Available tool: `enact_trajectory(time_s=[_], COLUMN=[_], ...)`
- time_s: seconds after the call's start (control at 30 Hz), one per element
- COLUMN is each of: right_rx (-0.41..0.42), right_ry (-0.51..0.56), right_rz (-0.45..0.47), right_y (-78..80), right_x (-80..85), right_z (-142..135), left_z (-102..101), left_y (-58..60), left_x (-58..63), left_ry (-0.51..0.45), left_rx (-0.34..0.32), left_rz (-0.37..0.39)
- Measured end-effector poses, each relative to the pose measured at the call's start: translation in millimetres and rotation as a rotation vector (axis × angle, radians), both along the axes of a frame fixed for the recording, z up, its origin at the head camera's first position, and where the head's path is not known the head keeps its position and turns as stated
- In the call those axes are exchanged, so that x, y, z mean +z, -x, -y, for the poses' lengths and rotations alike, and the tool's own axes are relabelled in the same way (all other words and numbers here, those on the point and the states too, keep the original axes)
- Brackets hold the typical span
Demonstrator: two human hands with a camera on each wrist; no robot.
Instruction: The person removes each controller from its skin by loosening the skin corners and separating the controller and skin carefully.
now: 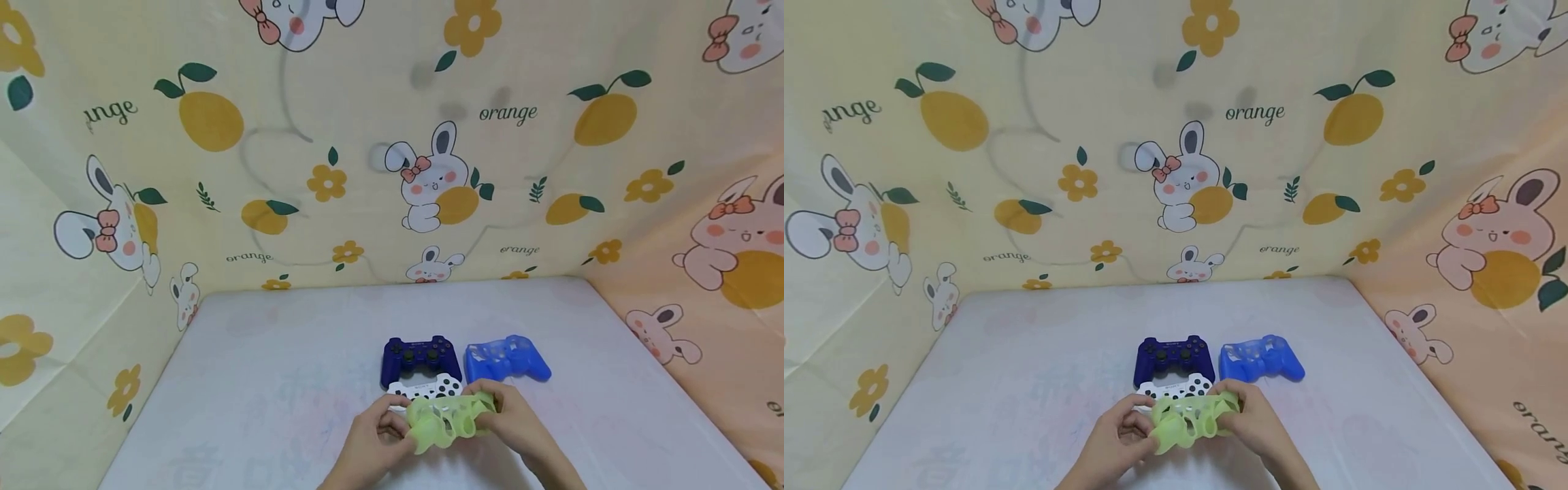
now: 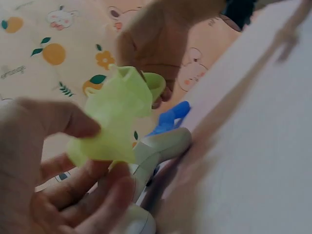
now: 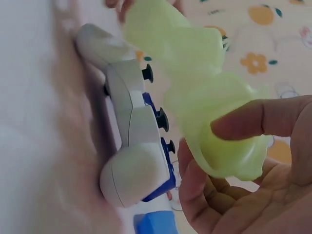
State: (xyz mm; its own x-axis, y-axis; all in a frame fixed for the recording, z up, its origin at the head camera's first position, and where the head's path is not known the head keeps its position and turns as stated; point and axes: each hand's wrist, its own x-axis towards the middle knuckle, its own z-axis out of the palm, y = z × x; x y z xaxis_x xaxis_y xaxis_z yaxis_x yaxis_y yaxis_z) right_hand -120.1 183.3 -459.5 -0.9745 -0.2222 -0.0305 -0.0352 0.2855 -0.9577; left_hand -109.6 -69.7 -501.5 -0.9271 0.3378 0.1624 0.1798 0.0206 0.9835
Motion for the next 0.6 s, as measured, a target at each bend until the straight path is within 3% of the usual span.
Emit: enact_trajectory(time_s=[0.17, 0.6], right_rx=[-0.064, -0.074], right_ry=[0.012, 0.152], right_rz=[0.008, 0.000], right_y=[0.5, 2.7], right_x=[-3.0, -9.3], right_z=[6.2, 3.8], left_z=[-2.8, 4.8], left_y=[-1.8, 0.9], left_x=[-3.0, -8.6], left_ry=[-0.048, -0.156], left_rx=[-0.005, 0.174], left_rz=[0.053, 0.034])
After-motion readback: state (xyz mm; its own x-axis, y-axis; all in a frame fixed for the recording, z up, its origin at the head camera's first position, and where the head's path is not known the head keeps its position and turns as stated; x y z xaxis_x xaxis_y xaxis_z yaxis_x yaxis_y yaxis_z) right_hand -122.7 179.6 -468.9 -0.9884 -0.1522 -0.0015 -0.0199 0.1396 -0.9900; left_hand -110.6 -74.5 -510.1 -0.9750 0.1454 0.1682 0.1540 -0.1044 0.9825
